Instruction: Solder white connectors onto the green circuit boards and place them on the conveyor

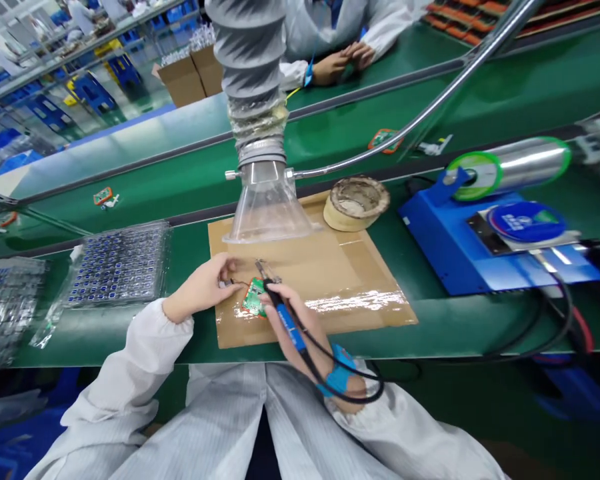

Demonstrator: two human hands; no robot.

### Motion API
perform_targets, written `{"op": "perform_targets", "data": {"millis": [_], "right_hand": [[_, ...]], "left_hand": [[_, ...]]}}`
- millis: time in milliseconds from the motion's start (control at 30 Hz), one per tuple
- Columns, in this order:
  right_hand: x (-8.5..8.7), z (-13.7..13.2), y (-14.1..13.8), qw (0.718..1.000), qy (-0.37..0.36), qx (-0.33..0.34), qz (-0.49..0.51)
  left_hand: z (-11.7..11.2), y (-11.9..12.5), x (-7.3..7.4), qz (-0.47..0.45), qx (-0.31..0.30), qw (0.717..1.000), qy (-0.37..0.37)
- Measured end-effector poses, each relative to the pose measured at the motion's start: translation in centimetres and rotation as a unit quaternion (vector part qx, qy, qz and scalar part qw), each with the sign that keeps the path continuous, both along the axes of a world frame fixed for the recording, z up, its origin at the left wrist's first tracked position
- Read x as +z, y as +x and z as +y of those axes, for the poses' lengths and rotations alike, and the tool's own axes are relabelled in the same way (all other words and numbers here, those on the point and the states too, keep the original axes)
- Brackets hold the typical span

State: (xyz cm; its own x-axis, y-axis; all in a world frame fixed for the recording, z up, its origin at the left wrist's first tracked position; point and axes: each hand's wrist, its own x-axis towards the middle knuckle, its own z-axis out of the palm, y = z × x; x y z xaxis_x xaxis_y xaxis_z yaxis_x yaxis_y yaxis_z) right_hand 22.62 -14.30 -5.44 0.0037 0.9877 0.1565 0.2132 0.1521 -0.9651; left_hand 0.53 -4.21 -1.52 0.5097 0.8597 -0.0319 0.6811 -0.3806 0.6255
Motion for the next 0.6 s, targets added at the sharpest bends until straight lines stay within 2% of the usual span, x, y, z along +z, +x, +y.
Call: {"op": "perform_targets", "data": {"millis": [67, 133, 233, 333, 433, 500, 600], "right_hand": [[0.1, -0.3, -0.4, 0.996, 0.029, 0.061, -0.061], [0.0, -0.3, -0.4, 0.986, 0.072, 0.081, -0.126], [-0.4, 0.3, 0.5, 0.970, 0.127, 0.064, -0.199], [-0.9, 1.4, 1.7, 0.959, 0.149, 0.021, -0.240], [-1.3, 2.2, 2.6, 0.958, 0.141, -0.006, -0.248], [-1.4, 2.3, 2.9, 0.961, 0.142, -0.009, -0.238], [-1.5, 2.0, 2.9, 0.966, 0.138, -0.014, -0.220]], "left_hand": [[-0.9, -1.3, -0.4, -0.055, 0.018, 0.998, 0.010], [-1.7, -2.5, -1.0, -0.091, 0.057, 0.994, 0.027], [-2.6, -3.8, -2.0, -0.135, 0.123, 0.982, 0.042], [-3.3, -4.4, -2.7, -0.159, 0.170, 0.970, 0.069], [-3.9, -5.0, -2.7, -0.135, 0.268, 0.943, 0.141], [-4.5, -5.4, -2.5, -0.100, 0.336, 0.922, 0.163], [-4.9, -5.6, -2.1, -0.008, 0.365, 0.927, 0.088]]}}
